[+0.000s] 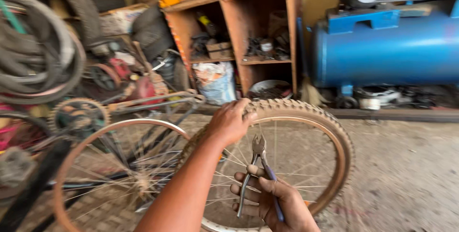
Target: The person removes an inner tube from a bicycle tire, works on the tire and tube by hand and with tools, and then reseats the tube and tire back onto the wheel rim.
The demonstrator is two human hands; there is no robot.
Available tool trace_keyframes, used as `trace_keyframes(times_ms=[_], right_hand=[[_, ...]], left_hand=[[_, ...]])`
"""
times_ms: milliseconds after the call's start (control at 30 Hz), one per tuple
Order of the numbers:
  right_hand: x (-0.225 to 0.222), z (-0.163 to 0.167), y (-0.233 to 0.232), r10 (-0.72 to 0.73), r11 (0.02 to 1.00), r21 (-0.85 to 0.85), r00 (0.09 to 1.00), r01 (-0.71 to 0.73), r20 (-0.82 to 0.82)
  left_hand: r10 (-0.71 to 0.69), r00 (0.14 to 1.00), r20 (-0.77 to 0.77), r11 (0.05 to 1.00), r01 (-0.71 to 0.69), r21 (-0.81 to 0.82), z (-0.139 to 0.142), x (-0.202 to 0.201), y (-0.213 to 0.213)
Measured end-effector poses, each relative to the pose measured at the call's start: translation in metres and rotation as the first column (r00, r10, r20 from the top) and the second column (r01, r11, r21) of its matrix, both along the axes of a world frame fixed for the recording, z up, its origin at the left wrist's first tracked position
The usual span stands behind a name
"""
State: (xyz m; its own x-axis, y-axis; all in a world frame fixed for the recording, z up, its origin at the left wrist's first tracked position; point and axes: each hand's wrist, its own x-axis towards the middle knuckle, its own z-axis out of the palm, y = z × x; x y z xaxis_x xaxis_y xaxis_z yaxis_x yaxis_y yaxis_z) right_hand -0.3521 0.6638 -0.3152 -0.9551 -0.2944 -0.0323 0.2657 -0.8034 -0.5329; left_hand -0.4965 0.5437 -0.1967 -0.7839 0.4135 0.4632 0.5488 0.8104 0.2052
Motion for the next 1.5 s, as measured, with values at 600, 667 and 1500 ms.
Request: trace_keyframes(times_ms=[600,667,1500], right_hand=[[-0.028,0.001,0.006,0.199,0.977,-0.03,0.949,-0.213,-0.246],[-0.027,-0.001,0.012,0.219,0.976,0.039,0.943,-0.216,-0.251],[-0.023,-0.015,-0.075,-0.249,0.965,0.077,0.968,0.252,-0.044]], left_hand=[[-0.025,0.998,0.06,1.0,0.026,-0.012,-0.007,0.01,-0.038],[-0.033,0.998,0.055,0.999,0.034,-0.013,-0.007,0.01,-0.04],[0.042,0.999,0.028,0.997,-0.04,-0.063,-0.016,0.021,-0.003]])
